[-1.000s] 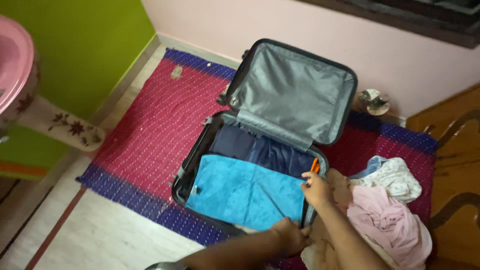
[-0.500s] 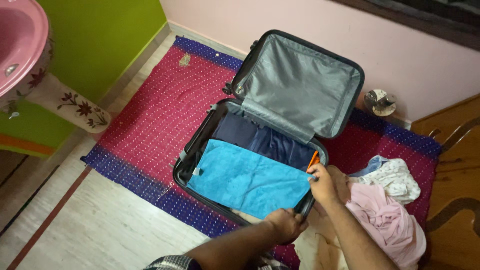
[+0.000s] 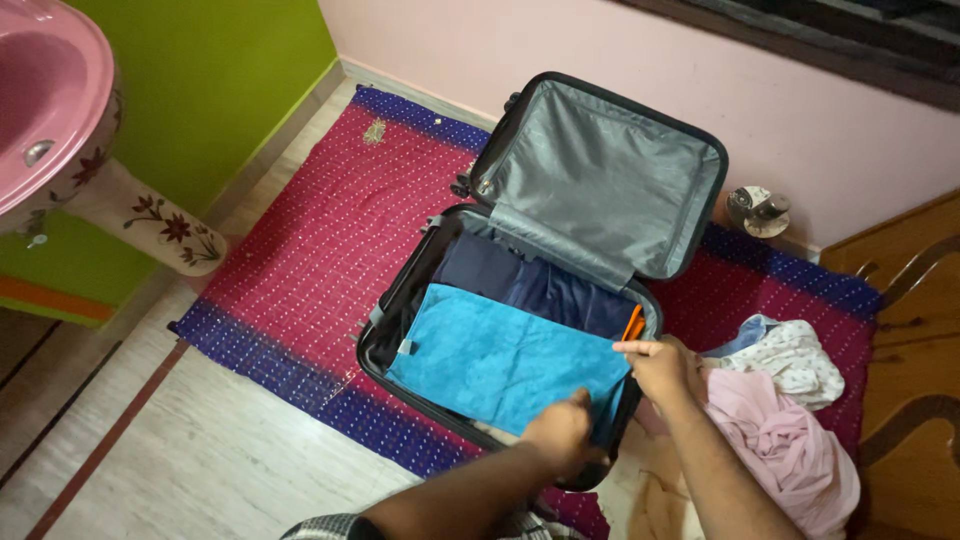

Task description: The person packs a suitcase by placing clothes inside, folding them to fit, and arranging them in layers.

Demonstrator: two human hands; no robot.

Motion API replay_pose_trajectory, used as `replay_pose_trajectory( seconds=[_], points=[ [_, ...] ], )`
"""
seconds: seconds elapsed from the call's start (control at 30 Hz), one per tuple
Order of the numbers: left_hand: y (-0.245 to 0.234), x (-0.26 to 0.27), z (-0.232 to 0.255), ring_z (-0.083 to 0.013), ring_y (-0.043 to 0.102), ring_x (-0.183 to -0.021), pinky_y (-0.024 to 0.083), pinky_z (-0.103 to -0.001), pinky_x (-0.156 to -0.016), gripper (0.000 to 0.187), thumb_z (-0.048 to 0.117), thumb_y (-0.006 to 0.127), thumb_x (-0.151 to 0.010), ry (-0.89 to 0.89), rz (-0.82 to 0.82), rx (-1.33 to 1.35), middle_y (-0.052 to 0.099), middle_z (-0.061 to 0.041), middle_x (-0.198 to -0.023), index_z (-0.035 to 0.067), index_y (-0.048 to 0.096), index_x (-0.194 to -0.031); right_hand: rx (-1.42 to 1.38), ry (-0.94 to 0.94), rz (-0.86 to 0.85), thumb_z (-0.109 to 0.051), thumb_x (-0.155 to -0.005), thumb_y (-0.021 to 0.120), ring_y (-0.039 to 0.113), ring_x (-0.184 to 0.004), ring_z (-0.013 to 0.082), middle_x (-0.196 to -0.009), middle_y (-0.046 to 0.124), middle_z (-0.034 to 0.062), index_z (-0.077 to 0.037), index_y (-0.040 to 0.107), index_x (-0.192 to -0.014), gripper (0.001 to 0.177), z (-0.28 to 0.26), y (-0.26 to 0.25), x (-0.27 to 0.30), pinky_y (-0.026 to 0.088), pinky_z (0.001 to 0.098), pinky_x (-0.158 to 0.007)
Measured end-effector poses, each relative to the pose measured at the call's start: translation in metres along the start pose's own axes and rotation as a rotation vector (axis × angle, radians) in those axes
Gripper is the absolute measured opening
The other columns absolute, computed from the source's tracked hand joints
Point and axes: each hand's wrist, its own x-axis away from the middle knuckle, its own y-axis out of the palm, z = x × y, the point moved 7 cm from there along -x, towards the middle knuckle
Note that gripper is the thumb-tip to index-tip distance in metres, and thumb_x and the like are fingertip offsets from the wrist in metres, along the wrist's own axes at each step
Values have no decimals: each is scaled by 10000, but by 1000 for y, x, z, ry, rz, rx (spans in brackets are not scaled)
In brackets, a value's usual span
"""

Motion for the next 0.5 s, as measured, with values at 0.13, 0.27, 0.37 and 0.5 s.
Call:
replay_pose_trajectory(
  seconds=[0.13, 0.27, 0.37, 0.5],
  points=[
    [13, -7, -29, -350, 691, -1019, 565, -405, -884, 228, 147, 801, -743, -77, 167, 162, 668, -139, -1170, 48, 738, -940, 10, -53, 28, -31, -917, 678, 527, -546, 71, -693, 655, -34, -123, 832, -1060, 229, -31, 1, 17, 440, 232, -534],
    [6, 3, -10, -359, 670, -1071, 556, -410, -915, 269, 70, 717, -730, 144, 283, 83, 667, -146, -1206, 100, 755, -995, 52, -66, 32, -5, -882, 687, 553, -567, 78, -743, 677, -16, -136, 821, -1076, 270, -57, 0, 31, 472, 228, -554],
    [-6, 15, 18, -409, 654, -1009, 525, -500, -828, 422, 296, 789, -840, 63, 63, 18, 680, -190, -1141, 137, 681, -1215, 101, -153, 41, -7, -865, 733, 602, -614, 107, -787, 718, 53, -111, 811, -1077, 249, -60, -2, 37, 496, 237, -580],
    [-48, 12, 39, -390, 712, -897, 548, -503, -816, 656, 426, 670, -925, -133, 40, 20, 749, -157, -920, 171, 421, -1476, -1, -341, 56, 21, -777, 770, 733, -766, 113, -1017, 741, 35, -69, 697, -1136, 377, -72, -3, 43, 582, 259, -601]
  ],
)
